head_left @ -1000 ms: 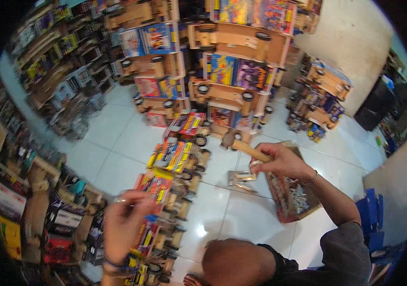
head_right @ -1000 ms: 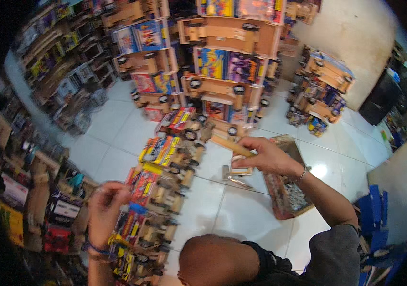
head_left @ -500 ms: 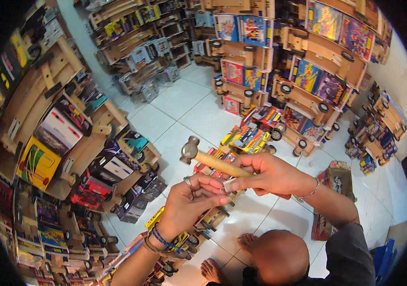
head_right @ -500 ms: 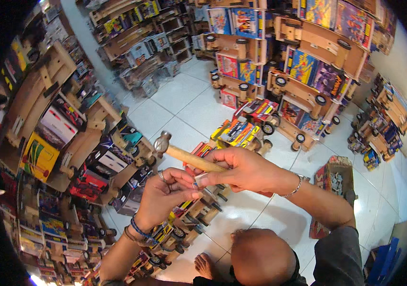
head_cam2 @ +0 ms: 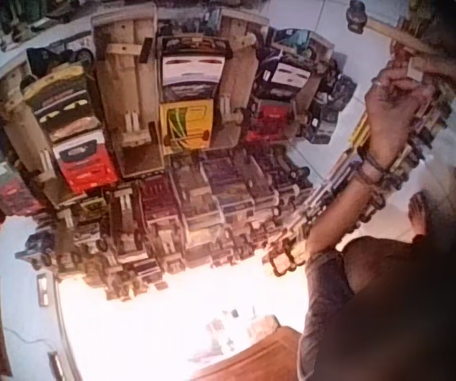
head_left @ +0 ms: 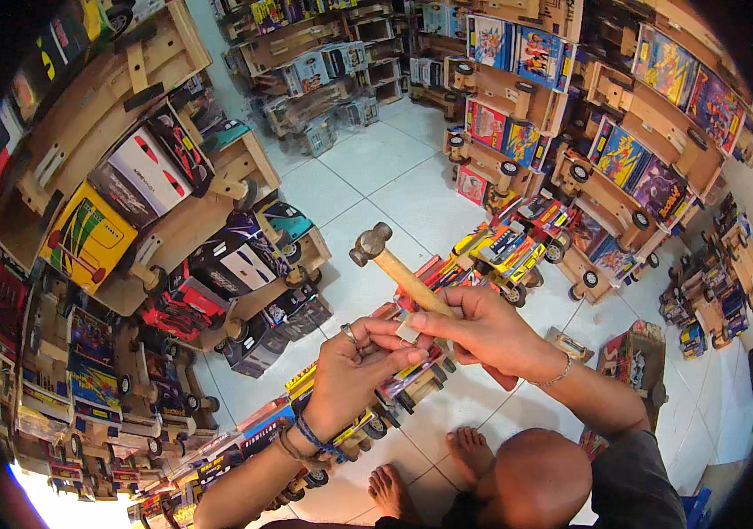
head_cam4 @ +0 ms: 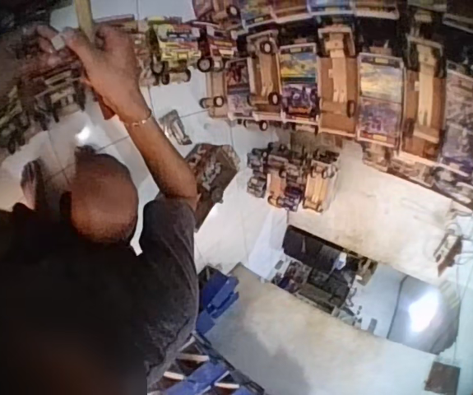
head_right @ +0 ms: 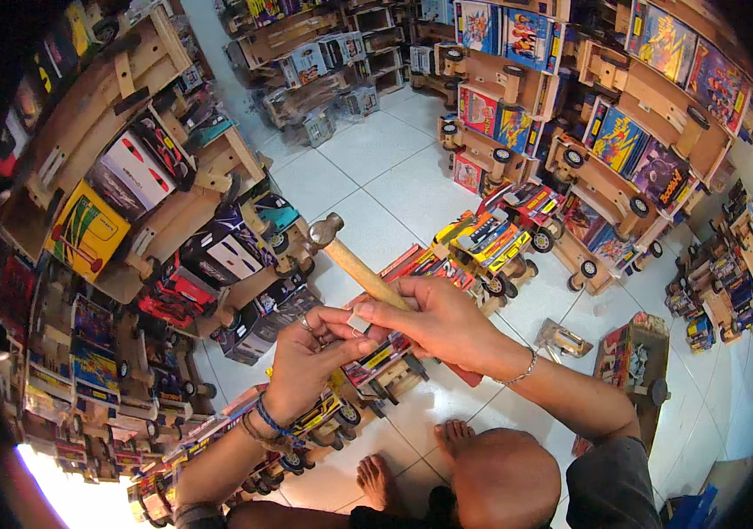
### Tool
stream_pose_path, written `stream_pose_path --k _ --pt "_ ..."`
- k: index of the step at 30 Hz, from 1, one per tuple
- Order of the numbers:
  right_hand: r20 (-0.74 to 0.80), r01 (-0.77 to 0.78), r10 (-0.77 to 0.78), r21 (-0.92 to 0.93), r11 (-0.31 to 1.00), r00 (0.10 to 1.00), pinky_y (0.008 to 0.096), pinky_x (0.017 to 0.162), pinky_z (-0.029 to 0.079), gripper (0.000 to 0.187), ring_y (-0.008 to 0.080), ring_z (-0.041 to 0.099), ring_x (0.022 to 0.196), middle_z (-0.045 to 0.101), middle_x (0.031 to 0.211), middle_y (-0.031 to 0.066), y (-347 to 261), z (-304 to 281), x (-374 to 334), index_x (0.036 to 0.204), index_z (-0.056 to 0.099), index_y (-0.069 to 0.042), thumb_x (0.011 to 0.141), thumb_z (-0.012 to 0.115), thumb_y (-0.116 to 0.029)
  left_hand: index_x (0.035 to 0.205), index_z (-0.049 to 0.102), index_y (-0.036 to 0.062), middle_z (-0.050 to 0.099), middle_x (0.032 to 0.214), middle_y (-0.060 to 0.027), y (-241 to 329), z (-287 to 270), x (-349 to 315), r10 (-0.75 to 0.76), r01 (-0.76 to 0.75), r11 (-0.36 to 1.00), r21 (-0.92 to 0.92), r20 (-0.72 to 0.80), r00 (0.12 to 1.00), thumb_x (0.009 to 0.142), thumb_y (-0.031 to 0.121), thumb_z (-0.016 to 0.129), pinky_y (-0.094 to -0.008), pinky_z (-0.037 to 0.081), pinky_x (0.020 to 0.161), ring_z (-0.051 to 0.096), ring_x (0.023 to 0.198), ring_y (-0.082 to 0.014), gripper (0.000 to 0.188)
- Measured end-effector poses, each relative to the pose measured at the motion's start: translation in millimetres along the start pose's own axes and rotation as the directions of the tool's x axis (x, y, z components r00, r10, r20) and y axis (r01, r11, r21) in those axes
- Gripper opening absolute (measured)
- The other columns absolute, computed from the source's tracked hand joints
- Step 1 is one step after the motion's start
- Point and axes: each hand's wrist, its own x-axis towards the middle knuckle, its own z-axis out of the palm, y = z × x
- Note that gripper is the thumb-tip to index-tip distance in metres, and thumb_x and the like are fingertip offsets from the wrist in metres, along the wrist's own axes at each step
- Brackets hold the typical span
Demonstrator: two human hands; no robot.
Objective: The person sits on the floor and uses a hammer to drive nails into the wheels of several toy trucks. They repeatedly pick up nails from a box, position them on the toy wheels, and strike them with the hammer.
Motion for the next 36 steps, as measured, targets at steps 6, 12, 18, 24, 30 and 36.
stream_pose_path --k 6,12,18,24,30,36 --pt "0.036 -0.010 0.013 -0.078 0.997 0.999 0.0204 0.043 0.033 0.038 0.0019 0.047 0.051 0.067 0.076 -0.0007 3.9 2.8 12.3 0.104 0.070 -0.003 0.096 0.073 -0.039 0.117 0.060 0.0006 0.068 0.099 -0.0042 -8.4 -8.3 -1.9 0.040 -0.041 0.999 -0.019 -0.022 0.999 0.086 -0.007 0.076 -0.0236 0.057 0.083 0.067 0.091 -0.0097 0.035" --pt "0.075 0.055 -0.037 -0.266 0.962 0.997 0.0208 0.047 0.039 0.040 0.0018 0.054 0.056 0.068 0.074 -0.0021 -1.2 2.4 16.8 0.102 0.070 -0.002 0.095 0.073 -0.040 0.123 0.064 0.0006 0.072 0.108 -0.0061 -1.0 -23.4 0.1 -0.028 0.015 0.986 0.167 0.076 0.997 0.091 0.005 0.076 -0.0280 0.054 0.092 0.067 0.096 -0.0109 0.034" --pt "0.090 0.085 -0.066 -0.227 0.970 0.994 0.0199 0.051 0.040 0.036 0.0004 0.057 0.064 0.070 0.077 -0.0024 -3.3 7.5 18.3 0.109 0.069 -0.003 0.097 0.071 -0.036 0.128 0.067 0.0044 0.071 0.103 -0.0030 16.3 -44.8 5.1 -0.152 0.119 0.909 0.399 0.051 0.987 0.094 0.011 0.074 -0.0256 0.052 0.088 0.064 0.096 -0.0081 0.035" --pt "-0.100 0.028 -0.047 -0.181 0.983 0.994 0.0188 0.047 0.035 0.029 -0.0008 0.051 0.060 0.069 0.082 0.0004 7.9 -19.6 -13.3 0.120 0.065 -0.005 0.101 0.066 -0.027 0.135 0.060 0.0029 0.067 0.094 -0.0005 4.9 -59.7 -1.8 -0.235 0.228 0.959 0.168 0.024 0.972 0.098 0.012 0.069 -0.0230 0.054 0.084 0.068 0.090 -0.0086 0.039" --pt "-0.260 -0.051 0.038 -0.046 0.998 0.965 0.0188 0.042 0.031 0.026 0.0006 0.047 0.057 0.065 0.082 0.0044 54.0 -44.0 -57.5 0.127 0.059 -0.004 0.104 0.058 -0.015 0.123 0.067 0.0007 0.072 0.099 -0.0027 -19.4 -77.5 -6.7 -0.318 0.322 0.898 0.298 -0.063 0.946 0.099 0.014 0.069 -0.0225 0.056 0.084 0.068 0.090 -0.0073 0.027" --pt "-0.433 -0.065 0.106 0.109 0.992 0.895 0.0180 0.043 0.033 0.030 0.0034 0.042 0.057 0.058 0.082 0.0043 90.2 -52.0 -82.1 0.132 0.055 -0.005 0.104 0.056 -0.015 0.113 0.069 -0.0010 0.073 0.098 -0.0050 -27.4 -78.1 -1.5 -0.362 0.368 0.919 0.142 -0.067 0.930 0.096 0.018 0.073 -0.0223 0.057 0.079 0.069 0.087 -0.0077 0.026"
